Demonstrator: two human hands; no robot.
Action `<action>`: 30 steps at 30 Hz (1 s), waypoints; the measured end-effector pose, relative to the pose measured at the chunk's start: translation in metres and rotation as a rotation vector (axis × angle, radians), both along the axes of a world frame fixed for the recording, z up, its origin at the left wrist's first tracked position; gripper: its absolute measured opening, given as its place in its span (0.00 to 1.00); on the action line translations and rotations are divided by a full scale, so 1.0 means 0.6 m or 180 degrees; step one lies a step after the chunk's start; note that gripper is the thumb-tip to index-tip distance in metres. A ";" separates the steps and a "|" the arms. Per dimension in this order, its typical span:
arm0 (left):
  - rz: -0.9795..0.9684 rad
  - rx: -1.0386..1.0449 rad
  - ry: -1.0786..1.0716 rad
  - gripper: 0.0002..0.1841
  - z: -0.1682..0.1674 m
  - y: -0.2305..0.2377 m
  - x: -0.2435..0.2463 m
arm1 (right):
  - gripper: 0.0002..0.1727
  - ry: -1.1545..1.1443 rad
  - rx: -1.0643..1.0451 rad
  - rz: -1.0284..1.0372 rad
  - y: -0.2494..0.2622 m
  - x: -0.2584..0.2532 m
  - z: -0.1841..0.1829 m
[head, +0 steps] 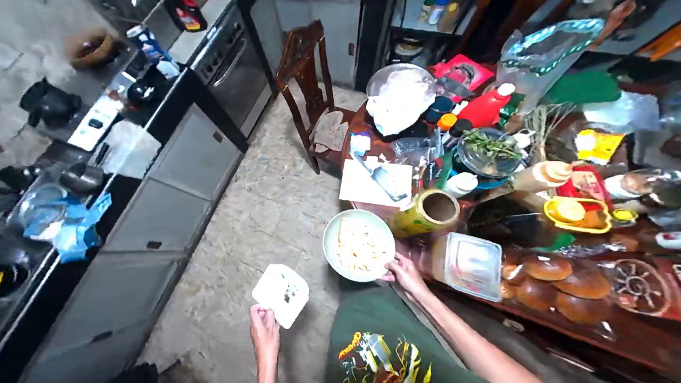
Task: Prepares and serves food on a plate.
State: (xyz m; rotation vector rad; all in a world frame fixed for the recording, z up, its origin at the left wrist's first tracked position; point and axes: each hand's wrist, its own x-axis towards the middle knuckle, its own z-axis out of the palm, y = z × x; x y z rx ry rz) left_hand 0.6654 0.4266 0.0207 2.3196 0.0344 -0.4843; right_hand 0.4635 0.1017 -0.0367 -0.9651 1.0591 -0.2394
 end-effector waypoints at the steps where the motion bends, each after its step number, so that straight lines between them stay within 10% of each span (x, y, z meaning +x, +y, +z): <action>1: -0.0064 0.0009 -0.0033 0.14 -0.002 -0.018 0.041 | 0.21 -0.0057 -0.0002 -0.0142 -0.016 0.050 -0.030; 10: -0.0944 -0.0307 0.0179 0.13 0.001 -0.232 0.370 | 0.21 0.0133 -0.0029 -0.1634 -0.131 0.295 -0.208; 21: -0.2766 -0.0718 0.1117 0.12 -0.022 -0.542 0.681 | 0.22 0.0277 0.0097 -0.3337 -0.147 0.425 -0.210; 30: -0.3978 -0.0727 0.1478 0.08 -0.019 -0.717 0.749 | 0.18 0.0567 0.0158 -0.4117 -0.164 0.454 -0.221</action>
